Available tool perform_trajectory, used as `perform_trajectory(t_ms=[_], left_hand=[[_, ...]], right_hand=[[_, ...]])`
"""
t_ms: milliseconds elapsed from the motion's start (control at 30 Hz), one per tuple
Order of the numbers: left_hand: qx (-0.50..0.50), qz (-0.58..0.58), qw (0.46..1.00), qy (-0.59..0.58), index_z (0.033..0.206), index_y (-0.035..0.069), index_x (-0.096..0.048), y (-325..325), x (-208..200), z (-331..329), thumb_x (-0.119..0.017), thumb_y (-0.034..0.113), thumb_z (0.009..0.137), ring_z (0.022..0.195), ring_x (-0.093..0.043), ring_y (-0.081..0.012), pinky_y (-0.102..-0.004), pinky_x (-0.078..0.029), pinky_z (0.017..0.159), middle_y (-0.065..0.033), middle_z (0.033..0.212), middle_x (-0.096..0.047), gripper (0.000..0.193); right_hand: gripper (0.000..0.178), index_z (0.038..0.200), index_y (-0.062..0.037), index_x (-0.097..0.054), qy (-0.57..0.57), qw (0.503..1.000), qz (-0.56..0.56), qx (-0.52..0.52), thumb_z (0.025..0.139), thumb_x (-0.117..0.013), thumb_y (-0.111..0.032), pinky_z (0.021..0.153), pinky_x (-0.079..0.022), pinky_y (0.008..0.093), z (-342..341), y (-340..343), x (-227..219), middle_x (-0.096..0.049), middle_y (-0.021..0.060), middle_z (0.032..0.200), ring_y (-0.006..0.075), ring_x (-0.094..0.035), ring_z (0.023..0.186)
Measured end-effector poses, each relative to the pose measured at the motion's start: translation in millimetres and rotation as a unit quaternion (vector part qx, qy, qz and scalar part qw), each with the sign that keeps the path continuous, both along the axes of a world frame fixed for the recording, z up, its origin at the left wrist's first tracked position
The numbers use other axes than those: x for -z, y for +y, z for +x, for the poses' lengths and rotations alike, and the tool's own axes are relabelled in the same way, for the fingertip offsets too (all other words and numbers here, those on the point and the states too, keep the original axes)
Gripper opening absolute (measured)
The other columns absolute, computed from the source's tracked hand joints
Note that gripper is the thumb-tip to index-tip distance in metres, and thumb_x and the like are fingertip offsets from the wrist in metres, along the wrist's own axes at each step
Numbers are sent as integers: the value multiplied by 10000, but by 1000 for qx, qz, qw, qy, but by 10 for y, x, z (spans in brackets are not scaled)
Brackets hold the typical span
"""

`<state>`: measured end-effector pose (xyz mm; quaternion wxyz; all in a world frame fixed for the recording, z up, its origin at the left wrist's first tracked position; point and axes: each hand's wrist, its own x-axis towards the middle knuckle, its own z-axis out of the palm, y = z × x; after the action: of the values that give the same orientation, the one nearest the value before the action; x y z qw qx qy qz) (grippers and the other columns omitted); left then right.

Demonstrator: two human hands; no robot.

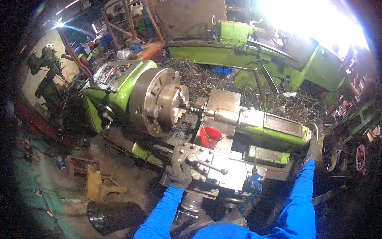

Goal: The person operates a green metal lathe, adjusting the tool post and controls while a cylindrical metal workpiece rotates. They repeatedly apply a red liquid from a small container to the cutting area and manipulate the lathe's levers and handles throughout the clip.

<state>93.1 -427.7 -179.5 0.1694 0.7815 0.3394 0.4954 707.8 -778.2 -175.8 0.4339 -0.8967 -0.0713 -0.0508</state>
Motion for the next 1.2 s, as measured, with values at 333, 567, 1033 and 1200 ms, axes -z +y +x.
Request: perform_trajectory(t_ms=[333,567,1033,1200], left_hand=[[0,-18,998,61,1518,18,-427,-109,-316,-11,-599,63,830,1295,-552,-486,-558,-436,1093,-297,1409,-564,711],[9,49,993,104,1512,-2,-430,-94,-319,-62,-582,146,890,1357,-504,-462,-555,-410,1137,-269,1453,-542,657],[-13,89,987,135,1473,30,-511,-47,-277,-60,-512,336,1040,1390,-490,-414,-547,-351,1174,-201,1488,-546,530],[-20,37,991,128,1496,-8,-466,-144,-303,-84,-487,393,1062,1406,-447,-458,-546,-329,1191,-263,1508,-497,592]], right_hand=[[692,1489,48,-465,23,992,3,120,1031,-574,-460,1150,-393,458,-1514,-397,669,-471,264,1546,417,-471,1401],[582,1387,39,-545,-18,987,-77,139,993,-674,-371,1119,-423,463,-3709,-1004,651,-551,261,1387,408,-536,1284],[312,1194,-23,-677,-162,963,95,-195,937,-731,-192,1039,-478,435,-4803,42,-312,-638,158,1202,324,-608,1152],[362,1176,-36,-686,-154,923,192,-295,868,-798,-188,971,-523,449,-4943,655,-558,-670,183,1178,348,-643,1099]])
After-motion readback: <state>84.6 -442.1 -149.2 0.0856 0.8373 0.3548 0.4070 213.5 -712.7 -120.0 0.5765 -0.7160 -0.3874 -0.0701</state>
